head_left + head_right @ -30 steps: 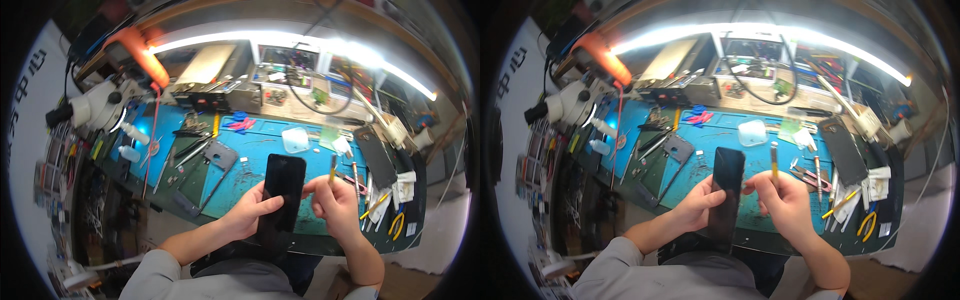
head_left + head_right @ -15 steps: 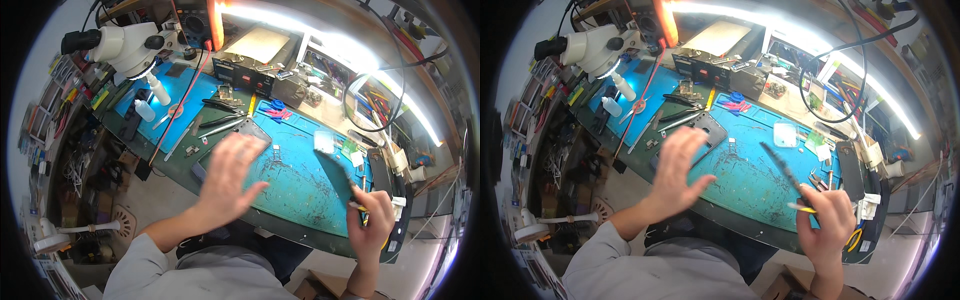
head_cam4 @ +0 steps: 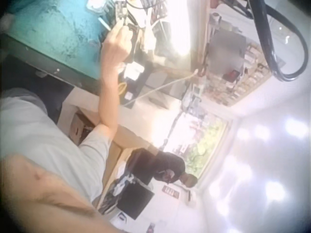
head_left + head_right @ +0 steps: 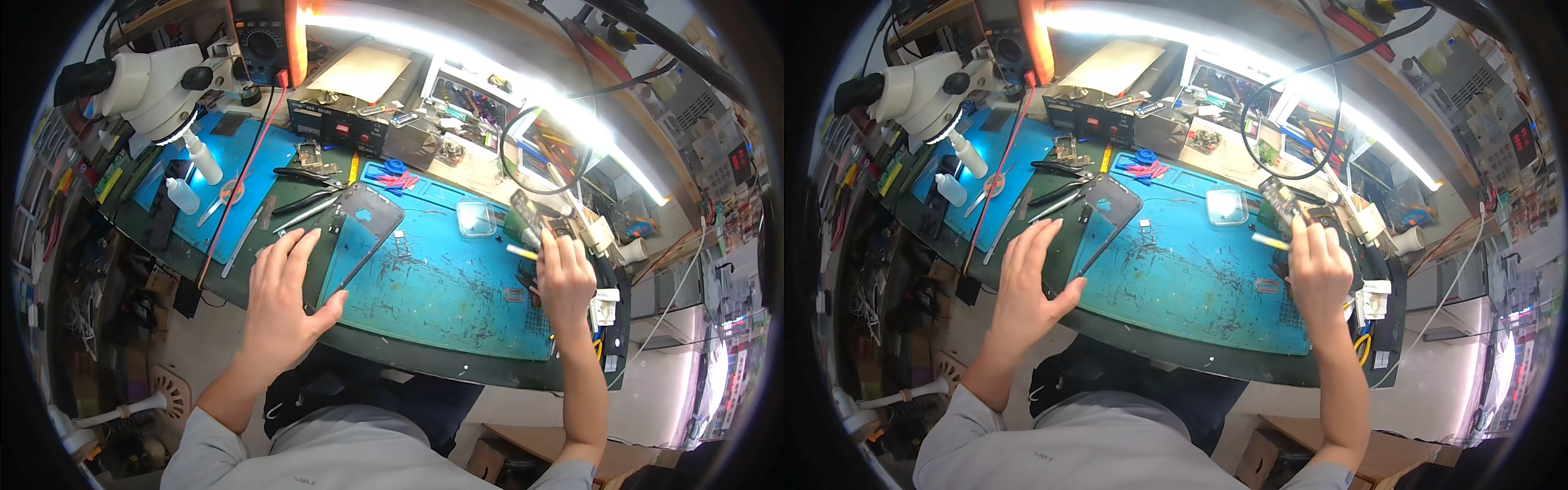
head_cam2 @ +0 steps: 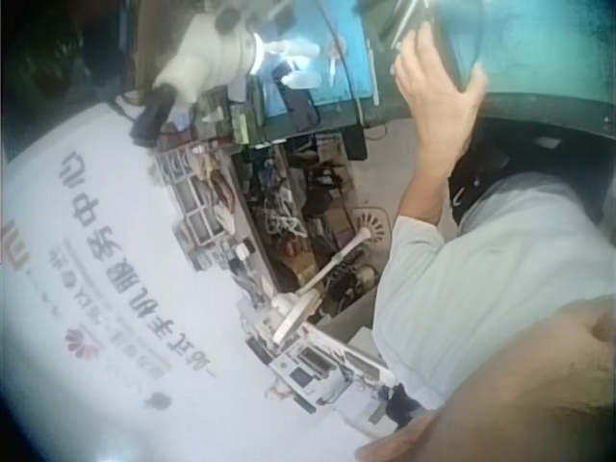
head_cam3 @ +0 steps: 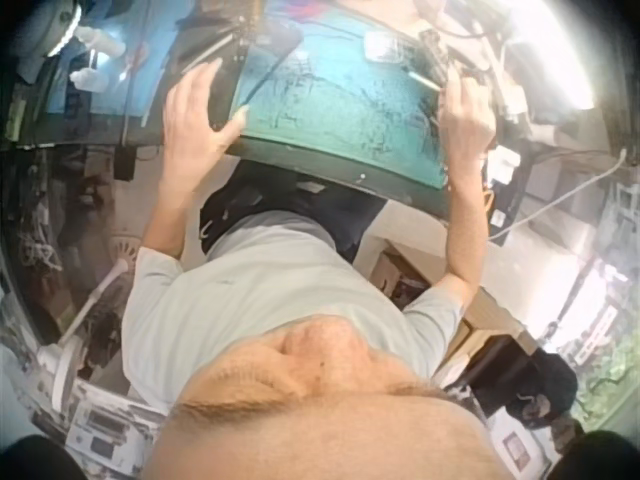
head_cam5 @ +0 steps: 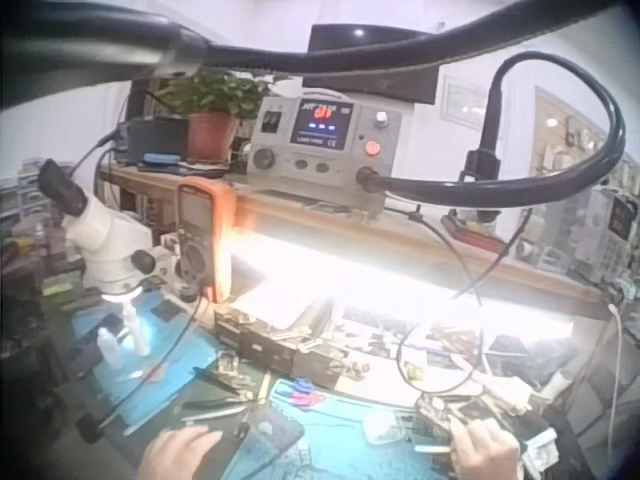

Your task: The person disassembles a smartphone, removes the screen assembly, and uses tweezers and a toothbrush to clean adhesive residue from the frame. The person then wipes the frame and continues cleaning the edges.

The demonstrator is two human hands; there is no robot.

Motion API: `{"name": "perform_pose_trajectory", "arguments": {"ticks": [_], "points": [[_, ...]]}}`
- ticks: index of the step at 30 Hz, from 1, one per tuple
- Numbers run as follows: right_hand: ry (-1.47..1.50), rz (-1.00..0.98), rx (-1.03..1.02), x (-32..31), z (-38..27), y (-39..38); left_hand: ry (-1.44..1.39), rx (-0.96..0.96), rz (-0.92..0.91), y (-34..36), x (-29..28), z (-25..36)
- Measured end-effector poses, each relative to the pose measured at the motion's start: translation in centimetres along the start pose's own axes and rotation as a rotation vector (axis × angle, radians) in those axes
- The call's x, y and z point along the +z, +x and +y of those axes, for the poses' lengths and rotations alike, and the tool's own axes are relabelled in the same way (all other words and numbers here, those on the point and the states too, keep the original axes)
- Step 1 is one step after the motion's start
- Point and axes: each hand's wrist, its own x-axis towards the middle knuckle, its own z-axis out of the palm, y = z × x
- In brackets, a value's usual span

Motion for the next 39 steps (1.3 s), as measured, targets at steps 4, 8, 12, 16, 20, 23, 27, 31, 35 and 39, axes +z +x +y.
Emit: {"name": "perform_pose_trajectory", "arguments": {"ticks": [4,8,12,16,20,23,27,31,35,39], "points": [[-0.108,-0.108,0.038,4.4,2.4,-1.1,-0.552,-0.171,-0.261,1.8,-2.6,-0.8],[-0.086,-0.085,0.027,6.1,2.2,-1.4,-1.622,-0.344,-0.640,1.7,-1.0,-4.8],[0.064,-0.166,0.108,5.7,1.3,-1.6,-2.045,-0.588,-0.719,1.4,-0.6,-3.2],[0.205,-0.181,0.163,4.9,1.2,-1.5,-1.940,-0.624,-0.744,1.7,0.1,-2.0],[0.193,-0.173,0.198,3.8,1.3,-1.4,-1.844,-0.559,-0.853,1.7,0.9,-1.0],[0.093,-0.064,0.214,2.7,0.9,-1.7,-1.851,-0.593,-0.931,1.6,1.5,-0.2],[0.791,-0.240,0.423,-2.4,-4.2,-1.7,-1.838,-0.645,-0.936,0.3,2.8,2.0],[1.489,-0.647,0.554,-7.7,-9.5,-0.5,-1.816,-0.504,-0.947,-0.7,4.2,3.8],[1.234,-0.349,0.566,-6.2,-10.5,-0.9,-1.589,-0.515,-1.127,0.1,3.6,3.0],[0.984,-0.304,0.545,-4.4,-8.0,-0.4,-1.282,-0.518,-1.269,4.2,1.7,3.0]]}}
